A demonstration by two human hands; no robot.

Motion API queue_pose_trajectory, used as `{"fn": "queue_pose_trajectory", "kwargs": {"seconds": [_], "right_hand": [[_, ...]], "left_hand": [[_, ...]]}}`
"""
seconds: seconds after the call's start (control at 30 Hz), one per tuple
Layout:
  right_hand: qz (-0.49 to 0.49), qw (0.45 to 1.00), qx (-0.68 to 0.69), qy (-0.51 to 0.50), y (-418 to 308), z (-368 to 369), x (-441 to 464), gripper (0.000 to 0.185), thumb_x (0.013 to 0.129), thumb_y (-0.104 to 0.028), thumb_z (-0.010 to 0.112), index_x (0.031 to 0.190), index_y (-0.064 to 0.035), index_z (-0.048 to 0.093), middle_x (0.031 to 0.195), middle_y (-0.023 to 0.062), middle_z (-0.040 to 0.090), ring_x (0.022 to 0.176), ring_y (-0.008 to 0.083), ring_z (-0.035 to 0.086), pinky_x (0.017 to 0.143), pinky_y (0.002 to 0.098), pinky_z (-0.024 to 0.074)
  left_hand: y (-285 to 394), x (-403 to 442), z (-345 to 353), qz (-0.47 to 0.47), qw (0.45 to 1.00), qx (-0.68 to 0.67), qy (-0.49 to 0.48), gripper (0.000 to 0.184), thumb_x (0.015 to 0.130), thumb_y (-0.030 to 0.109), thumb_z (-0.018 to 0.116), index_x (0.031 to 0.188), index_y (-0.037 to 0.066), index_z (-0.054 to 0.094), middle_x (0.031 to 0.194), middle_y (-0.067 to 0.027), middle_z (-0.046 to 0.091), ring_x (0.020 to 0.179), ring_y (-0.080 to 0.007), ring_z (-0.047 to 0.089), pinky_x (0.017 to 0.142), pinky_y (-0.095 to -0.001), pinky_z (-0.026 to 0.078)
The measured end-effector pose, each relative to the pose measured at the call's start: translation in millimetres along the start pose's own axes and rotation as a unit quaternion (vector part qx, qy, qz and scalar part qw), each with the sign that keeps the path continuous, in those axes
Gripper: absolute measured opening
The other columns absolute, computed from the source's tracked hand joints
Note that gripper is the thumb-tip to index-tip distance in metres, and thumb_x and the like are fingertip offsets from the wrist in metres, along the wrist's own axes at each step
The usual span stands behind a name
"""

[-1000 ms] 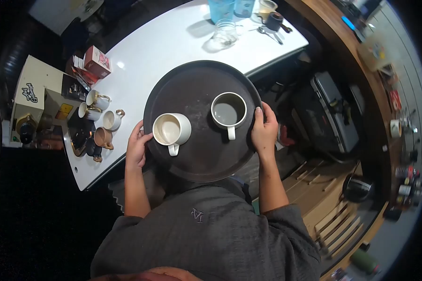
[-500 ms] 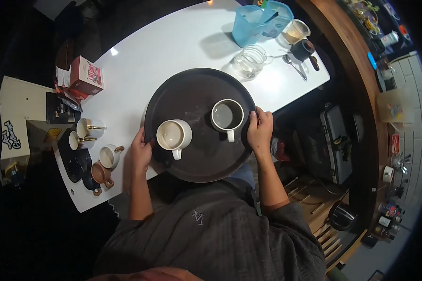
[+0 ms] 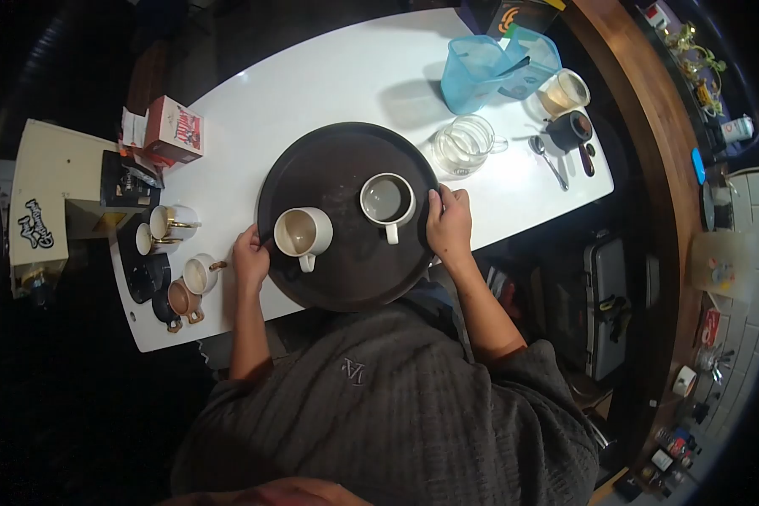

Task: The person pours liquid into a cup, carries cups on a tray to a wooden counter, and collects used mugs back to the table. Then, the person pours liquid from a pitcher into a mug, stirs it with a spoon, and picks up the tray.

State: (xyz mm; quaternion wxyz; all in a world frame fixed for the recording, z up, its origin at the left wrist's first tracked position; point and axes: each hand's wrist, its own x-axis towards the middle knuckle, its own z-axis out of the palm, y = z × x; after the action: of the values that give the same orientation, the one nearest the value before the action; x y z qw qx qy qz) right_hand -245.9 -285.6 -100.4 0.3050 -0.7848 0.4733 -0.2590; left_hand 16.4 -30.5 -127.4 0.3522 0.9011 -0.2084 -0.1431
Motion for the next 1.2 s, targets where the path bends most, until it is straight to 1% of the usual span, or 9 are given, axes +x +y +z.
{"fn": "queue_pose_trajectory", "kwargs": {"seconds": [0.23,0.6,0.7,0.77,0.8,0.9,0.93,1.03,1.2], "right_hand": [[-0.028,0.998,0.053,-0.034,2,-2,16,0.038,0.093,-0.018,0.057,0.119,0.0094,0.058,0.090,0.0212,0.054,0.082,0.0350,0.056,0.076,0.0404,0.0453],[-0.072,0.986,0.086,-0.121,23,-3,26,0.039,0.092,-0.021,0.058,0.123,0.0033,0.056,0.112,0.0252,0.059,0.106,0.0405,0.054,0.094,0.0441,0.0413],[-0.080,0.976,0.147,-0.136,24,-3,25,0.040,0.091,-0.022,0.059,0.124,0.0009,0.056,0.113,0.0238,0.059,0.106,0.0406,0.054,0.095,0.0435,0.0408],[-0.161,0.978,0.099,-0.087,17,-7,15,0.038,0.091,-0.023,0.060,0.120,0.0003,0.058,0.114,0.0230,0.059,0.106,0.0396,0.054,0.094,0.0427,0.0410],[-0.235,0.970,0.049,-0.031,11,-11,11,0.036,0.090,-0.024,0.061,0.117,-0.0004,0.059,0.115,0.0222,0.059,0.106,0.0386,0.054,0.093,0.0419,0.0411],[-0.149,0.971,0.094,-0.164,2,-20,5,0.030,0.088,-0.024,0.064,0.109,-0.0021,0.060,0.120,0.0207,0.057,0.109,0.0348,0.053,0.092,0.0394,0.0409],[-0.163,0.969,0.139,-0.125,14,-5,4,0.022,0.090,-0.020,0.066,0.099,-0.0008,0.060,0.096,0.0097,0.062,0.083,0.0154,0.057,0.071,0.0275,0.0445],[-0.015,0.934,0.188,-0.303,7,-10,7,0.024,0.092,-0.020,0.065,0.102,0.0004,0.060,0.084,0.0043,0.062,0.071,0.0104,0.055,0.063,0.0233,0.0432],[0.010,0.879,0.289,-0.379,2,-2,10,0.028,0.095,-0.024,0.061,0.106,0.0008,0.062,0.079,0.0034,0.066,0.066,0.0089,0.058,0.060,0.0229,0.0457]], "left_hand": [[1,-3,5,-0.061,0.996,-0.053,0.040,0.045,0.080,0.001,0.071,0.123,0.002,0.061,0.078,-0.0053,0.066,0.069,-0.0123,0.061,0.068,-0.0270,0.050],[41,-56,8,-0.067,0.949,-0.299,0.074,0.039,0.088,0.022,0.070,0.118,0.001,0.059,0.106,-0.0112,0.065,0.096,-0.0139,0.059,0.085,-0.0272,0.046],[40,-68,17,-0.054,0.976,-0.167,0.132,0.038,0.089,0.029,0.069,0.110,-0.002,0.062,0.097,-0.0080,0.065,0.099,-0.0157,0.056,0.090,-0.0301,0.043],[52,-79,24,-0.044,0.977,-0.140,0.156,0.034,0.091,0.032,0.067,0.102,0.000,0.066,0.091,-0.0042,0.063,0.087,-0.0118,0.057,0.077,-0.0255,0.046],[65,-85,20,-0.093,0.971,-0.212,0.054,0.035,0.093,0.034,0.064,0.104,0.001,0.066,0.088,-0.0027,0.061,0.080,-0.0092,0.056,0.068,-0.0226,0.044],[89,-98,28,-0.162,0.942,-0.287,-0.058,0.038,0.096,0.041,0.057,0.105,0.005,0.065,0.079,-0.0005,0.059,0.063,-0.0046,0.049,0.052,-0.0193,0.036],[90,-98,32,-0.173,0.931,-0.307,-0.093,0.039,0.097,0.041,0.055,0.107,0.004,0.064,0.080,-0.0010,0.059,0.063,-0.0047,0.050,0.052,-0.0194,0.038],[91,-97,43,-0.182,0.915,-0.343,-0.110,0.039,0.100,0.039,0.049,0.105,0.003,0.062,0.082,-0.0033,0.060,0.067,-0.0068,0.055,0.056,-0.0207,0.043],[78,-101,53,-0.116,0.886,-0.446,-0.056,0.033,0.102,0.032,0.046,0.090,0.003,0.058,0.087,-0.0075,0.062,0.076,-0.0127,0.059,0.068,-0.0248,0.047]]}}
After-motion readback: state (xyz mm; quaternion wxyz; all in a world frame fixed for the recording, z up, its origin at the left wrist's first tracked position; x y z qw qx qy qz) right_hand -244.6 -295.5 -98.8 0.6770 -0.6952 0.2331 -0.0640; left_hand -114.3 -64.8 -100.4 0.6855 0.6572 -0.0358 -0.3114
